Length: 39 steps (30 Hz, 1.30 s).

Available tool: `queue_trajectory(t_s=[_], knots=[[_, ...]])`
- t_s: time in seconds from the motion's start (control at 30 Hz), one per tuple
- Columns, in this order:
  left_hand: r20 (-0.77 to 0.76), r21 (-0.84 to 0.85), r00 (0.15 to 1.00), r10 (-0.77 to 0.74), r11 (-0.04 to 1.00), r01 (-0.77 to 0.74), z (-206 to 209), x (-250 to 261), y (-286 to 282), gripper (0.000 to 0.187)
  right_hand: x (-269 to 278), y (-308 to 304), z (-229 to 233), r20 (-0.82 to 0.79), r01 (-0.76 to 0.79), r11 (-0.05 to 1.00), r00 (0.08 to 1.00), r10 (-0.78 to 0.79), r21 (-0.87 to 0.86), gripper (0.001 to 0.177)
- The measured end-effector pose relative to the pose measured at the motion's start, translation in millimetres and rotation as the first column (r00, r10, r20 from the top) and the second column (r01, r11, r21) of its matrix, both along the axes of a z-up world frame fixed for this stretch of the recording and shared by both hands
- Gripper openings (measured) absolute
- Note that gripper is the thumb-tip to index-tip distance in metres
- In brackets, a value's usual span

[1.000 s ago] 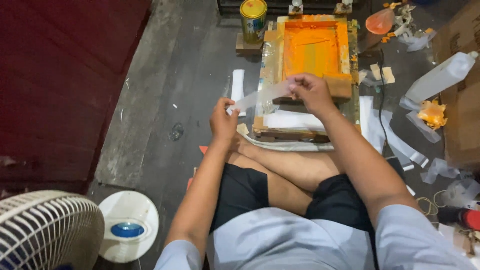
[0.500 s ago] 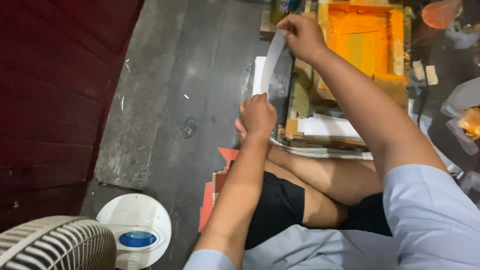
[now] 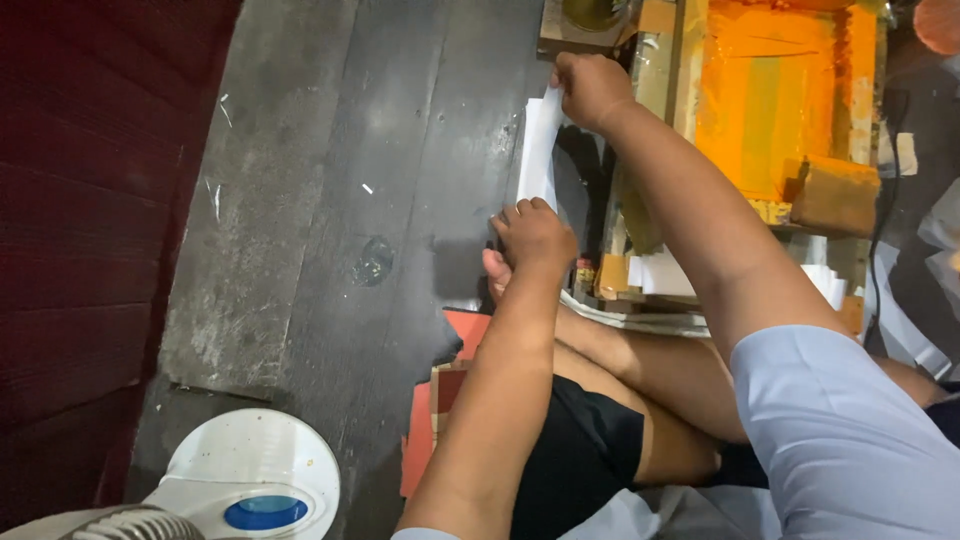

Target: The person sits on the floor and uses a squeegee to spread orange ink across a screen printing frame. They then lift a white strip from the frame, inspect it, and place it on the floor before repeating the process.

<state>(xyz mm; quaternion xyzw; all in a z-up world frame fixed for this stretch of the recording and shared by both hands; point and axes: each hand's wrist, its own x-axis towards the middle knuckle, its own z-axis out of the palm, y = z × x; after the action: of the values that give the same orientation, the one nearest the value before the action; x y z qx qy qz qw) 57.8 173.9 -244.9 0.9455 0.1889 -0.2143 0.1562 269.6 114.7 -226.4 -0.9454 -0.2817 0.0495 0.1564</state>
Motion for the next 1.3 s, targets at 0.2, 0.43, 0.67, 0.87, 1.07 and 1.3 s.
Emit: queue_trajectory(t_s=[0.2,0.43,0.67,0.87,1.07,1.3], knots=[[-0.191,-0.093,0.980,-0.046,0.995,0.028,6,10,6,0.085,18,11,-42,0.046,-0.086,0.996,0.995,0.087,-0.018,0.033],[-0.084,-0.091,0.996,0.023,0.995,-0.031,-6,13,0,0.070,19,16,-60,0.090,-0.138,0.980,0.984,0.152,-0.143,0.028],[-0.232,-0.211,0.972,-0.040,0.978,-0.010,25,18,10,0.104,-14,39,-16,-0.157,-0.150,0.903,0.983,0.093,-0.404,0.056],[-0.285,-0.196,0.953,-0.105,0.979,0.049,23,20,10,0.110,-23,47,-15,-0.191,-0.197,0.844,0.975,0.114,-0.499,0.064],[-0.269,-0.083,0.954,-0.132,0.990,0.114,3,25,3,0.092,-23,43,-17,-0.216,-0.165,0.912,0.973,0.087,-0.376,0.058],[-0.222,-0.092,0.970,-0.096,0.993,0.077,0,26,3,0.084,-19,41,-28,-0.151,-0.147,0.933,0.983,0.102,-0.327,0.051]])
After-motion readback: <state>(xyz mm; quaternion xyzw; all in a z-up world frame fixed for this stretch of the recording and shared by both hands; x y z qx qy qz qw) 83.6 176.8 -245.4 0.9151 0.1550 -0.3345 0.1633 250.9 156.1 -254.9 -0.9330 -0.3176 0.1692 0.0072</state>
